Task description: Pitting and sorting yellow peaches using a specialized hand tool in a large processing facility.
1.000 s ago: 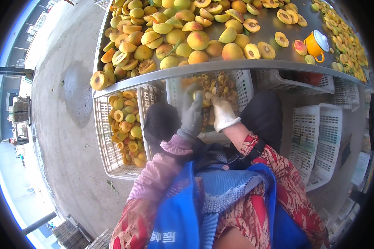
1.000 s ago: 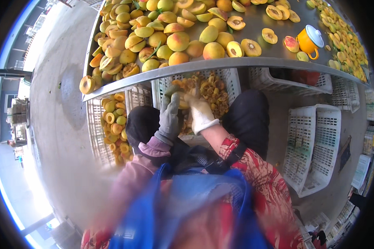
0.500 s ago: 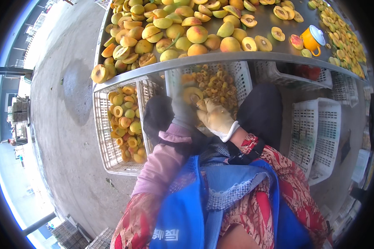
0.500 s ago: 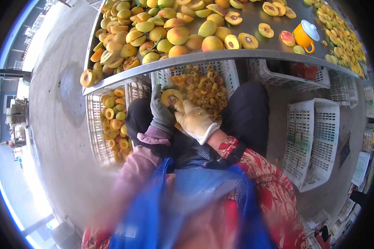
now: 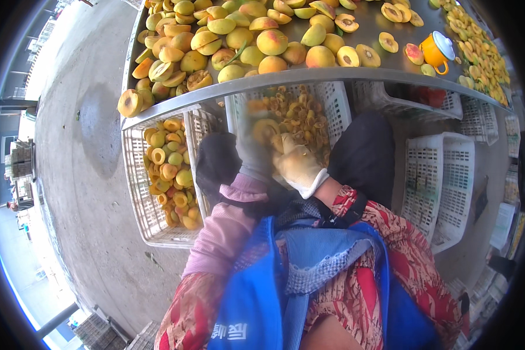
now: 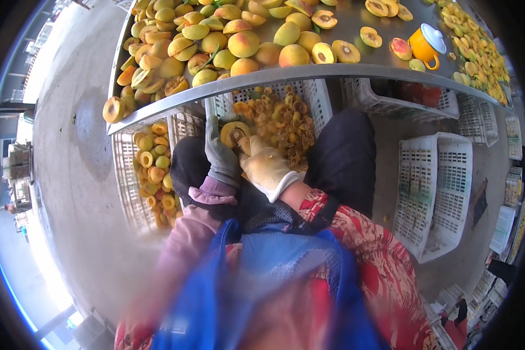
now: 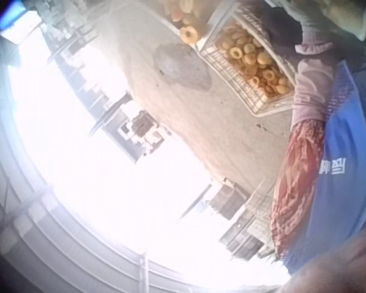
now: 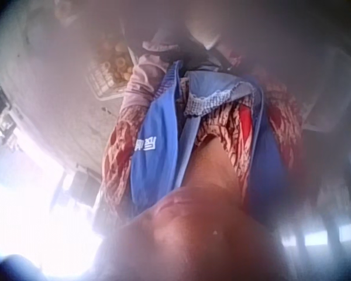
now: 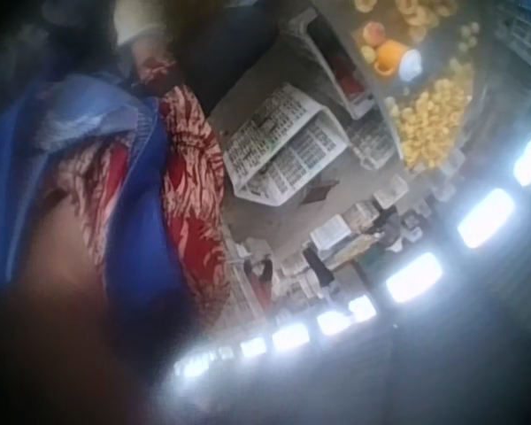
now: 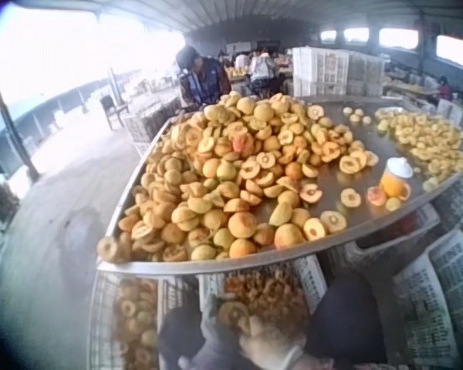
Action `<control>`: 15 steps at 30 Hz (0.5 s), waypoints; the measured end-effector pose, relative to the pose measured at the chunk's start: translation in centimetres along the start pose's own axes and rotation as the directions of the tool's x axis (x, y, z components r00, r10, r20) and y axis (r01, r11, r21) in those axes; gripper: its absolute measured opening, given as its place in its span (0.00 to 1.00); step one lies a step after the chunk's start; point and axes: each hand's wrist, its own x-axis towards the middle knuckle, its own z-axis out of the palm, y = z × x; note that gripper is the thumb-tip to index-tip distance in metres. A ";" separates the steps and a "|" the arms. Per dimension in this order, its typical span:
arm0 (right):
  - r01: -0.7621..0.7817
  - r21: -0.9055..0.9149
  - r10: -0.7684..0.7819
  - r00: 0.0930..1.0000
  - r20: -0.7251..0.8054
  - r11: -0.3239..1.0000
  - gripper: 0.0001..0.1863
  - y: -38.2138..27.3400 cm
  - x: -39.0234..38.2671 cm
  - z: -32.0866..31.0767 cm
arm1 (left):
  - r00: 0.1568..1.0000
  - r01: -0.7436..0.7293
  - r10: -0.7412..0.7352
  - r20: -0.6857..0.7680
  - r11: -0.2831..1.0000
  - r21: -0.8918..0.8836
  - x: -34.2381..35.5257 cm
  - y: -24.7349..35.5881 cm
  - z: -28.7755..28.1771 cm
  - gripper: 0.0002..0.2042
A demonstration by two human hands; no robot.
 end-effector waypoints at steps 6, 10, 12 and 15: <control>0.090 0.068 -0.091 0.996 0.017 0.994 0.23 2.0 1.2 1.2 | 0.991 -0.121 0.106 0.080 0.969 0.215 0.4 -1.2 -0.3 0.22; 0.099 0.154 -0.108 0.993 0.052 0.983 0.23 1.9 1.6 0.7 | 0.998 0.057 -0.058 -0.017 0.996 -0.070 0.2 -0.3 -0.2 0.21; 0.243 -0.033 -0.245 0.968 -0.060 0.969 0.23 3.7 1.7 3.0 | 0.994 0.089 -0.089 -0.065 0.996 -0.001 0.2 -0.4 0.0 0.21; 0.180 -0.074 -0.183 0.982 -0.038 0.981 0.23 1.9 1.4 1.7 | 0.985 0.156 -0.162 -0.064 0.984 -0.090 0.0 0.4 -0.2 0.21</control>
